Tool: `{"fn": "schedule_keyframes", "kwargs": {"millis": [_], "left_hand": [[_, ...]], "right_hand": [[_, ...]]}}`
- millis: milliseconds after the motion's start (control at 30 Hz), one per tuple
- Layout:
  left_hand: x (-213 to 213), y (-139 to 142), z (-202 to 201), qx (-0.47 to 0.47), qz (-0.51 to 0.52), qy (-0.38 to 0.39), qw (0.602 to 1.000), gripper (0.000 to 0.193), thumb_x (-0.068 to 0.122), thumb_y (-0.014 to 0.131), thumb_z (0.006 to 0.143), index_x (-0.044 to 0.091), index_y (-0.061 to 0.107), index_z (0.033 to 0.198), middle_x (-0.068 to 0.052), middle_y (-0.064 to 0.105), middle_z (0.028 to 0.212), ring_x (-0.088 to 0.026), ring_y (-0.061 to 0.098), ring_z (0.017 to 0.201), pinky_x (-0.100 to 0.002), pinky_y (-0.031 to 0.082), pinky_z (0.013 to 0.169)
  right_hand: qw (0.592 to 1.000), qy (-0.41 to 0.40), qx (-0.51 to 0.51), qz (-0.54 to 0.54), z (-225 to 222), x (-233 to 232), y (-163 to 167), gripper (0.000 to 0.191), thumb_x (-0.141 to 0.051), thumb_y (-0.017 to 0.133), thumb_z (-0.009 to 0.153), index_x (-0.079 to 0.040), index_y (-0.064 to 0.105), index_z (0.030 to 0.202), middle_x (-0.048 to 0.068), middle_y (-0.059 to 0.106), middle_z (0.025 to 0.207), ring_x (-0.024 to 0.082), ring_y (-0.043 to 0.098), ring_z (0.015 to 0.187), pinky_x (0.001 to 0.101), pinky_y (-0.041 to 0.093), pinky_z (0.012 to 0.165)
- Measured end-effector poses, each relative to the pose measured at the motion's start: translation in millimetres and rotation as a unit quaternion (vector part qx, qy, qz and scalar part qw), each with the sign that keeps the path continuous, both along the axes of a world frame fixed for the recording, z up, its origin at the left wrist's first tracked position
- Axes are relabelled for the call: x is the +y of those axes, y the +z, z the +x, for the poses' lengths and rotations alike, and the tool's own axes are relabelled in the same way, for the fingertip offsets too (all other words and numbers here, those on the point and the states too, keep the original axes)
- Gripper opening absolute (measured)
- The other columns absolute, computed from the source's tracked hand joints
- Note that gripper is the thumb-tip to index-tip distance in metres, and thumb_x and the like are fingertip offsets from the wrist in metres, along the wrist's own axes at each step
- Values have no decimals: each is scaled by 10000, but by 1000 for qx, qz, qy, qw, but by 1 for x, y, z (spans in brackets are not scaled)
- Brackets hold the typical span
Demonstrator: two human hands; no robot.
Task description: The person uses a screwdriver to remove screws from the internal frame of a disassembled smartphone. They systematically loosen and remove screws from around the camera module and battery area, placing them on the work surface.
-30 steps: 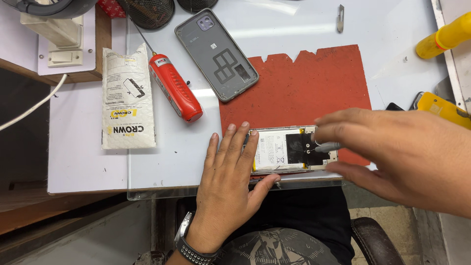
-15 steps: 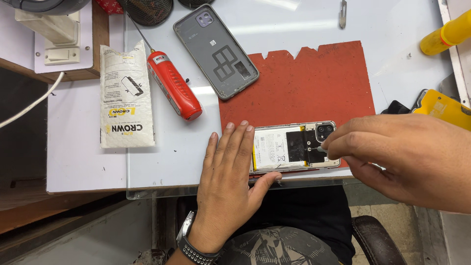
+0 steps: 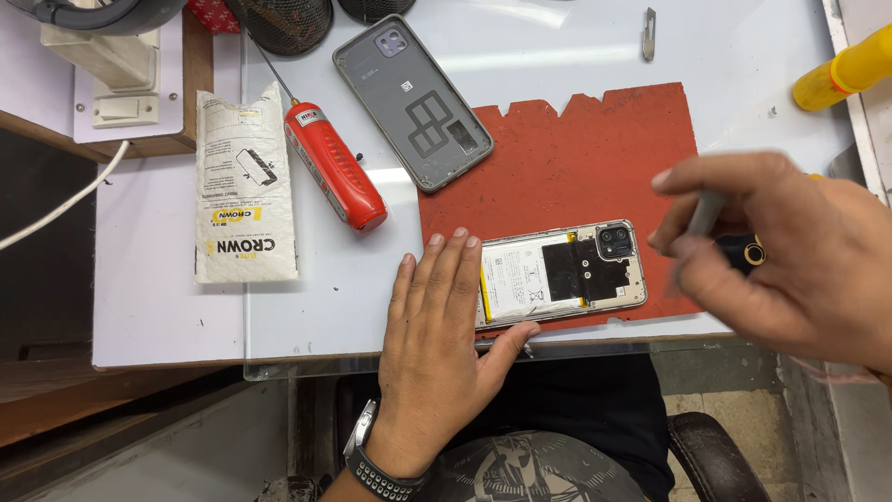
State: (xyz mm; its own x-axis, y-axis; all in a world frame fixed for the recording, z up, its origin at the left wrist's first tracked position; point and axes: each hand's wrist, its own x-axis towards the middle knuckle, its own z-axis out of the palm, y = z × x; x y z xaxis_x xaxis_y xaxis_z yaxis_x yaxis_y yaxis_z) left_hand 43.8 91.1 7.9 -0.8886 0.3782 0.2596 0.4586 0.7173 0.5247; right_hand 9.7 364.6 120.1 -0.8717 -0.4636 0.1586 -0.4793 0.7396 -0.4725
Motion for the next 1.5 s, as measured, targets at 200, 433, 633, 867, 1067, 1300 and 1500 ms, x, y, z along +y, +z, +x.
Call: {"fn": "schedule_keyframes", "kwargs": {"millis": [200,433,633,867,1067,1300,1500], "left_hand": [[-5,2,0,-12,17,-5,1000,872,510,713,889,-12,380,1504,-221,436,1542,-358,346,1487,-546,230,1238],[-9,-4,-6,-6,23,-9,1000,855,484,720,899,-10,379,1507,-224,424,1558,-361,349,1492,-548,239,1242],[-8,-9,-9,-2,18,-10,1000,852,492,715,897,-4,381,1505,-224,423,1557,-360,346,1489,-549,237,1239],[-11,-12,-7,3,18,-12,1000,852,493,716,899,2,380,1508,-220,422,1559,-357,348,1490,-552,236,1242],[-15,-14,-8,-1,22,-15,1000,849,490,717,898,5,382,1508,-220,418,1562,-356,344,1491,-551,234,1242],[-19,-15,-12,-2,21,-16,1000,840,492,715,898,8,391,1504,-220,423,1559,-360,343,1489,-548,234,1240],[-21,-17,-15,-3,20,-17,1000,836,500,709,898,5,403,1499,-220,432,1553,-362,348,1487,-548,234,1240]], "right_hand": [[965,-71,-184,175,-12,-26,-14,567,-219,707,851,-150,514,1379,69,730,789,225,714,607,364,570,538],[961,27,-137,237,-20,-57,-20,608,-143,670,810,-107,490,1390,72,692,828,248,710,684,370,577,555],[929,40,-148,336,-28,-69,-20,442,-174,668,855,-100,507,1260,69,677,810,249,715,703,364,586,564],[928,46,-158,334,-31,-78,-23,381,-140,656,850,-64,496,1186,118,671,842,286,720,668,380,597,536],[922,68,-170,341,-36,-78,-23,359,-121,659,834,-83,512,1159,113,671,841,287,720,662,389,594,535],[948,64,-183,254,-46,-69,-25,431,-170,712,774,-107,536,1162,71,675,821,273,717,714,392,583,569],[958,7,-158,238,-50,-54,-25,412,-232,729,825,-114,572,1187,60,691,863,277,710,713,403,571,592]]}}
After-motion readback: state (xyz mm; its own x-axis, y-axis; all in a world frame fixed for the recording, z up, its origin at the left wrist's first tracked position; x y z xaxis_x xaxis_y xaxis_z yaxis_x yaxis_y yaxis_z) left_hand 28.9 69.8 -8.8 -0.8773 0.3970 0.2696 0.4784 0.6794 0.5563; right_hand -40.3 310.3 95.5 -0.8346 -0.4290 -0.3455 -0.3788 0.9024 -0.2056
